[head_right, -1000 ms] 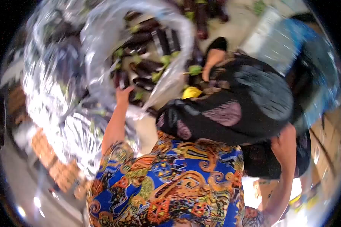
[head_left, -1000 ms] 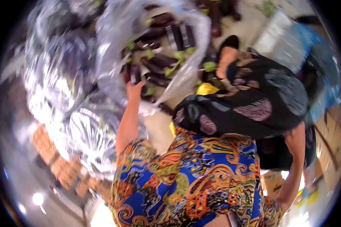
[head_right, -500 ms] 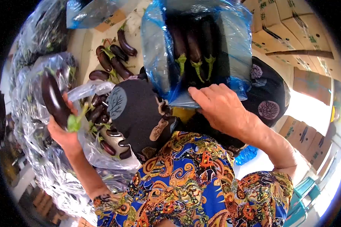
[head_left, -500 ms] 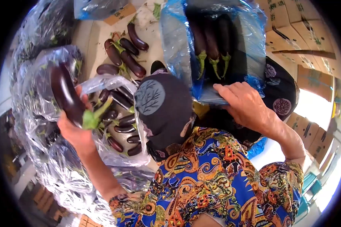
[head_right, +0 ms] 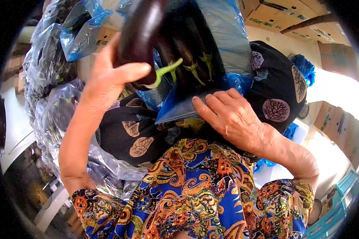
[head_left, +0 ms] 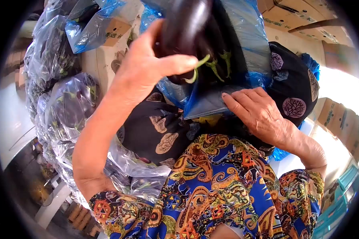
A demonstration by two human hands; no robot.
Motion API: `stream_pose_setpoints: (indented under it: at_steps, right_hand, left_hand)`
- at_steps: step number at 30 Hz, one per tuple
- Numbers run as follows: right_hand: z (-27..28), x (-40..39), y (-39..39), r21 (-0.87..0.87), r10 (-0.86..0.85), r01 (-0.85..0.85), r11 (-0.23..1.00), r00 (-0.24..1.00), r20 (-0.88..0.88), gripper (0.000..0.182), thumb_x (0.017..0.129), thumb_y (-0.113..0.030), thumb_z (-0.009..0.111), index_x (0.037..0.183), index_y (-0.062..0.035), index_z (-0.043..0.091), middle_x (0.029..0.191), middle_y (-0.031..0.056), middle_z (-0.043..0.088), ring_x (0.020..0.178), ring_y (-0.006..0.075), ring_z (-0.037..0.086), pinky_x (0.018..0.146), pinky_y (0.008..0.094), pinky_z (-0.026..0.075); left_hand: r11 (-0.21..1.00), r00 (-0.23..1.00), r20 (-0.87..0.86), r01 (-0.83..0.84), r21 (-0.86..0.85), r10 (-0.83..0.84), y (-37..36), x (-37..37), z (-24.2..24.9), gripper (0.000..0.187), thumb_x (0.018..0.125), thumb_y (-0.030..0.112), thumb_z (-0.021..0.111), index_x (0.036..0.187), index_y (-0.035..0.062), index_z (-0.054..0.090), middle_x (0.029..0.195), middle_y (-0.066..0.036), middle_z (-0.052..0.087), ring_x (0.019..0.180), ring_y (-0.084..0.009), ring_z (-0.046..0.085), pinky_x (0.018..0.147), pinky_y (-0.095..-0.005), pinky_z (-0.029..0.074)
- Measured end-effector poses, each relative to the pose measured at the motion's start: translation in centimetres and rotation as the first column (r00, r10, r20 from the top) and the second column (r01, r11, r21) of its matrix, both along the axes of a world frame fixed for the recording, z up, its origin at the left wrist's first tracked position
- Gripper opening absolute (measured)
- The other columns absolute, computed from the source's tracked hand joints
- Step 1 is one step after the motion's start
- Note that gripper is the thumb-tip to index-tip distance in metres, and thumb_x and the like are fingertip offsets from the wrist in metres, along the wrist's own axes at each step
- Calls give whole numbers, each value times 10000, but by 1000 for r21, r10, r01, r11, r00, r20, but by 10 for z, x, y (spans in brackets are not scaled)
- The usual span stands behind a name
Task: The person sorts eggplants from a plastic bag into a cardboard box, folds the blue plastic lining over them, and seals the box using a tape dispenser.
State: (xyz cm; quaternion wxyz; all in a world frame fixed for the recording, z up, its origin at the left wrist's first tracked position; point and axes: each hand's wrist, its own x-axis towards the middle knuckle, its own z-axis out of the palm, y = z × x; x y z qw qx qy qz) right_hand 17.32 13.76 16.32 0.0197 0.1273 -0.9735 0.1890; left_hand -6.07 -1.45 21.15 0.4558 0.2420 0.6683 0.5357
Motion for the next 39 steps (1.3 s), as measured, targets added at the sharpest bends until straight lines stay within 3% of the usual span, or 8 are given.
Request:
stream_pose_setpoints:
  at_steps: [7, 8, 12, 15, 19, 23, 30, 39]
  right_hand:
    - [-1, -5, -7, 6, -12, 12, 1000, 999, -38, 361, 769, -112, 569, 1115, -8, 575, 814, 46, 528, 764, 186, 541, 664, 320, 418]
    - [-1, -6, -8, 6, -12, 12, 1000, 999, -43, 358, 768, -113, 570, 1111, -7, 575, 802, 43, 518, 755, 184, 536, 658, 320, 415]
    - [-3, -9, -12, -6, -4, 4, 1000, 997, -82, 352, 768, -119, 576, 1100, -4, 574, 786, 41, 508, 740, 183, 532, 645, 317, 412]
    - [-4, -9, -13, -10, -9, 8, 1000, 997, -77, 339, 766, -123, 581, 1084, -7, 576, 782, 42, 508, 731, 183, 531, 638, 319, 411]
    - [-8, -10, -18, 16, 6, -5, 1000, 997, -74, 331, 763, -137, 582, 1068, -10, 578, 779, 40, 508, 723, 182, 526, 634, 317, 409]
    - [-10, -8, -21, 62, 13, -7, 998, 995, -96, 326, 761, -148, 576, 1056, -10, 580, 775, 39, 506, 718, 176, 519, 631, 311, 406]
    - [-16, -6, -25, -2, -15, 15, 1000, 993, -116, 186, 759, -151, 582, 910, -44, 561, 756, 44, 513, 702, 186, 532, 632, 317, 411]
    - [-23, -3, -36, -50, -67, 62, 997, 992, -111, 151, 751, -141, 606, 866, -62, 550, 733, 43, 522, 690, 193, 545, 631, 325, 418]
  left_hand:
    - [964, 968, -98, 216, -156, -233, 0, 22, -34, 787, 674, 154, 815, 1337, 1, 421, 1115, -88, 581, 964, -166, 590, 861, -299, 497]
    - [965, 980, 43, 198, -170, -193, 2, 24, -36, 810, 669, 161, 826, 1338, -15, 406, 1128, -98, 583, 993, -169, 580, 892, -309, 485]
    - [953, 919, -326, 133, -274, -222, -6, 28, -75, 862, 646, 203, 859, 1333, -42, 400, 1140, -99, 576, 1049, -188, 551, 959, -325, 446]
    - [933, 771, -571, 83, -351, -283, -7, 51, -75, 895, 628, 208, 856, 1353, -20, 385, 1232, -211, 497, 1171, -324, 497, 1022, -395, 403]
    - [899, 823, -458, 135, -416, -336, 1, 61, -90, 934, 695, 334, 796, 1414, -39, 330, 1278, -274, 480, 1213, -389, 477, 1060, -403, 370]
    - [877, 918, 60, 392, -278, -391, 16, 37, -103, 827, 733, 304, 717, 1382, -78, 377, 1269, -275, 531, 1219, -321, 501, 1044, -362, 382]
    - [839, 777, -410, 265, -476, -478, 10, 61, -102, 950, 665, 276, 820, 1408, -54, 328, 1300, -332, 460, 1219, -449, 470, 1025, -415, 406]
    - [741, 604, -496, 255, -622, -624, 13, 72, -127, 962, 756, 213, 758, 1489, -1, 174, 1147, -290, 552, 989, -434, 600, 845, -444, 516]
